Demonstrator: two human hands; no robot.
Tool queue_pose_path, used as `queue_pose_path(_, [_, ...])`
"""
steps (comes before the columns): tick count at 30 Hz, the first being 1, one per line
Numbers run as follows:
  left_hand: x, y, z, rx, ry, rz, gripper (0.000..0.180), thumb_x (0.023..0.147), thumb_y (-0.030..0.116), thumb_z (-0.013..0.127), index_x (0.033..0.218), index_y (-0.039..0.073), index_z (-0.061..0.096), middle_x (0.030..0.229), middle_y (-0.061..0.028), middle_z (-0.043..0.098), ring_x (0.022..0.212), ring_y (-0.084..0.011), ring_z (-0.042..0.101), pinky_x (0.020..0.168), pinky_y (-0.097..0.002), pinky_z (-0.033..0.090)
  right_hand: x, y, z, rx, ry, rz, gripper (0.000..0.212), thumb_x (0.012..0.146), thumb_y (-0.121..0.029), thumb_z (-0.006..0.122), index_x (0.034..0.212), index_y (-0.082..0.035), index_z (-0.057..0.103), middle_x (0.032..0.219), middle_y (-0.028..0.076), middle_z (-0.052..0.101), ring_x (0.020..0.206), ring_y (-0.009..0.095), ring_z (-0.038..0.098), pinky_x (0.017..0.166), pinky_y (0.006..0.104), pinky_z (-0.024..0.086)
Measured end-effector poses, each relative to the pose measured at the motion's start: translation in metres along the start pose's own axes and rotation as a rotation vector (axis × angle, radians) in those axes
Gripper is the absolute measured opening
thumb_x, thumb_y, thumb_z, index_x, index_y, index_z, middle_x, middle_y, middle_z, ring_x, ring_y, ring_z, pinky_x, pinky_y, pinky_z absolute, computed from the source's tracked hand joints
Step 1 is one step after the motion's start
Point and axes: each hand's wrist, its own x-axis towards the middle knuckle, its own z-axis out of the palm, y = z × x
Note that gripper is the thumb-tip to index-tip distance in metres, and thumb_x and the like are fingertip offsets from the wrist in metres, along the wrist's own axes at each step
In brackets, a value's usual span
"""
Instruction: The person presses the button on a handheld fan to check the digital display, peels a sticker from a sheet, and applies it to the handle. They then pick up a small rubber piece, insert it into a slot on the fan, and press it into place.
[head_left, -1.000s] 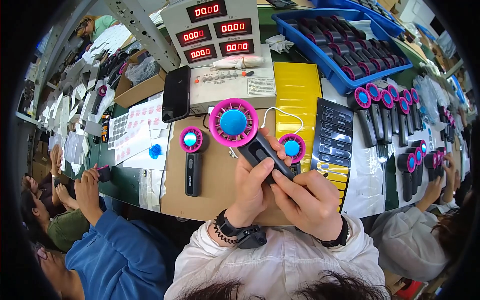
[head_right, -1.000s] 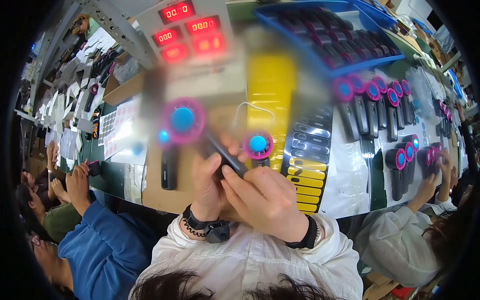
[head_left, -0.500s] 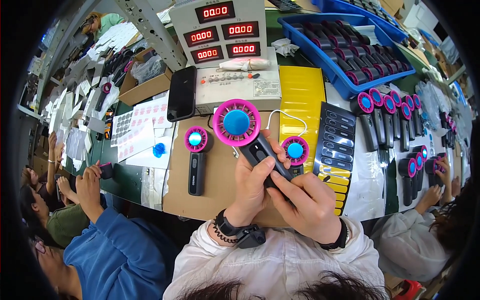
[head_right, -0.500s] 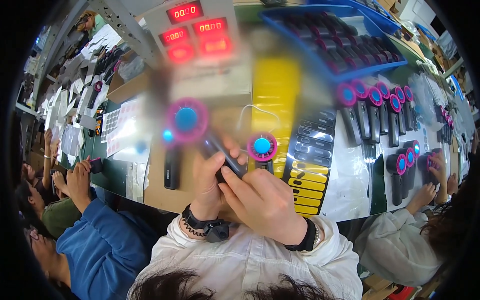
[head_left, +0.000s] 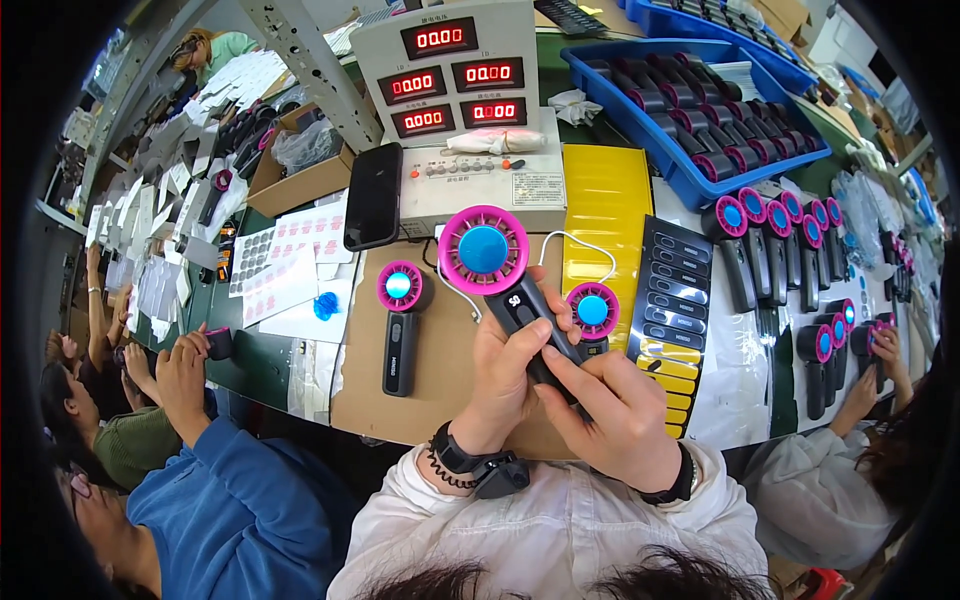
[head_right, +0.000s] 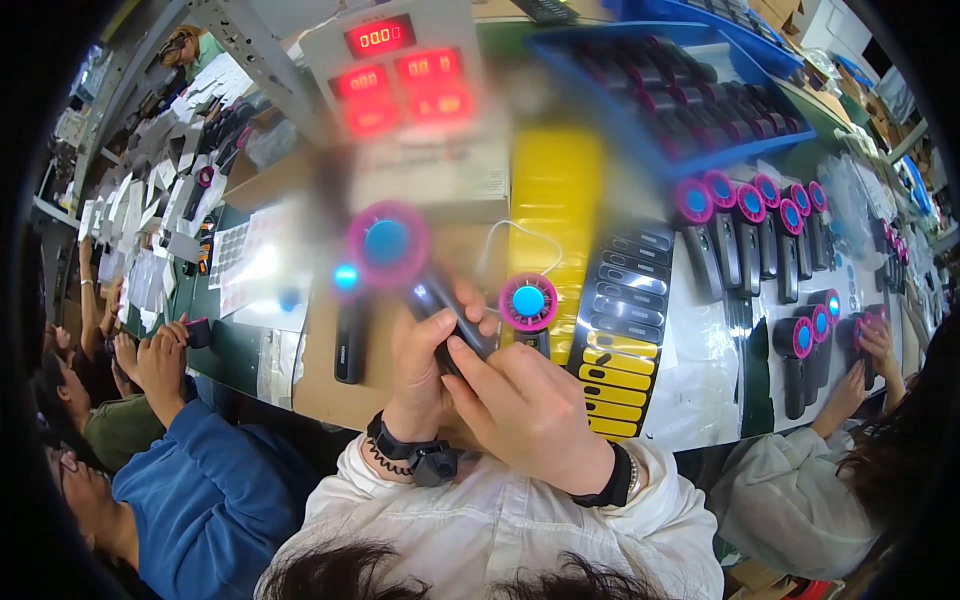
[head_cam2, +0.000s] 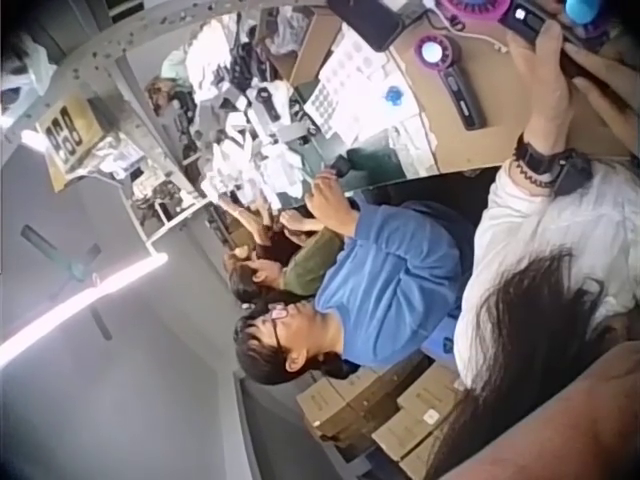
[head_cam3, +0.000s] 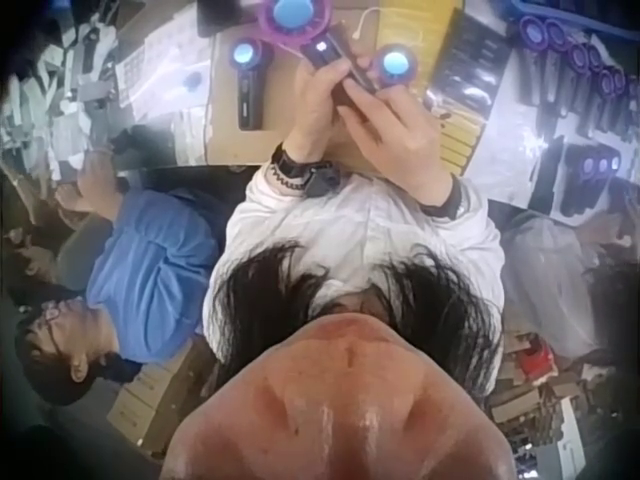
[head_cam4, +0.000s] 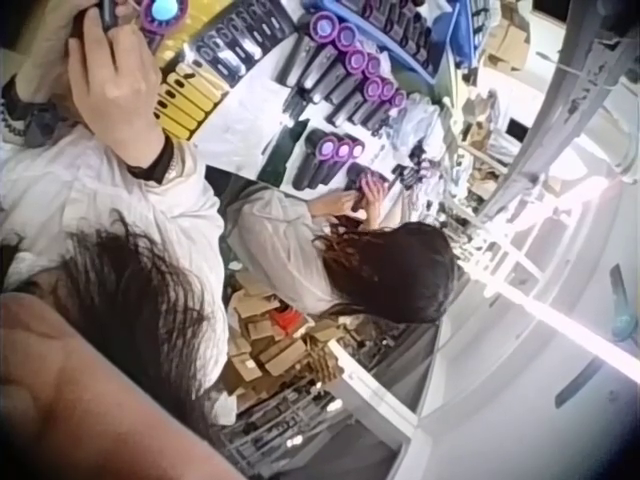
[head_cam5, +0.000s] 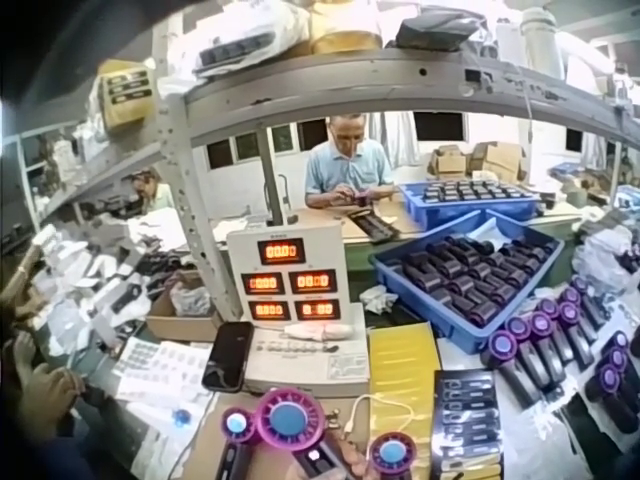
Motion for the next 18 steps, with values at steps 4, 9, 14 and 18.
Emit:
queue_pose_path(4, [0.001, -0.001, 0.0, -0.003, 0.005, -0.002, 0.047, 0.08, 0.007, 0.056, 0.122, 0.001, 0.035, 0.093, -0.0091, 0.052, 0.085, -0.0167, 0.053, 0.075, -0.0314, 0.048, 0.001, 0.001, -0.001, 0.005, -0.007, 0.004, 0.032, 0.065, -0.004, 0.073, 0.095, -0.001, 0.066, 0.067, 0.005, 0.049, 0.054, 0.017, 0.051, 0.046, 0.0278, 0.04])
queue_pose_path(9, [0.001, -0.004, -0.002, 0.002, 0.019, 0.001, 0.047, 0.081, 0.009, 0.056, 0.122, 0.001, 0.035, 0.093, -0.0093, 0.052, 0.084, -0.0172, 0.053, 0.075, -0.0319, 0.048, 0.0, 0.001, 0.0, -0.006, -0.017, 0.018, 0.032, 0.065, -0.004, 0.073, 0.095, -0.001, 0.066, 0.067, 0.005, 0.049, 0.054, 0.017, 0.051, 0.046, 0.0277, 0.04])
queue_pose_path(14, [0.002, -0.007, -0.005, -0.123, 0.02, -0.01, 0.045, 0.083, 0.013, 0.055, 0.122, 0.002, 0.036, 0.092, -0.0096, 0.051, 0.082, -0.0179, 0.052, 0.073, -0.0324, 0.048, 0.0, 0.0, 0.002, -0.004, -0.007, 0.025, 0.032, 0.065, -0.005, 0.073, 0.096, -0.002, 0.066, 0.067, 0.005, 0.049, 0.053, 0.016, 0.051, 0.046, 0.0276, 0.04])
queue_pose_path(18, [0.002, -0.01, -0.013, -0.149, 0.053, -0.069, 0.043, 0.084, 0.015, 0.054, 0.121, 0.002, 0.037, 0.092, -0.0103, 0.051, 0.082, -0.0184, 0.052, 0.072, -0.0328, 0.047, -0.001, -0.001, 0.004, 0.007, 0.002, 0.028, 0.032, 0.065, -0.005, 0.073, 0.096, -0.002, 0.066, 0.067, 0.005, 0.049, 0.053, 0.016, 0.052, 0.046, 0.0274, 0.041])
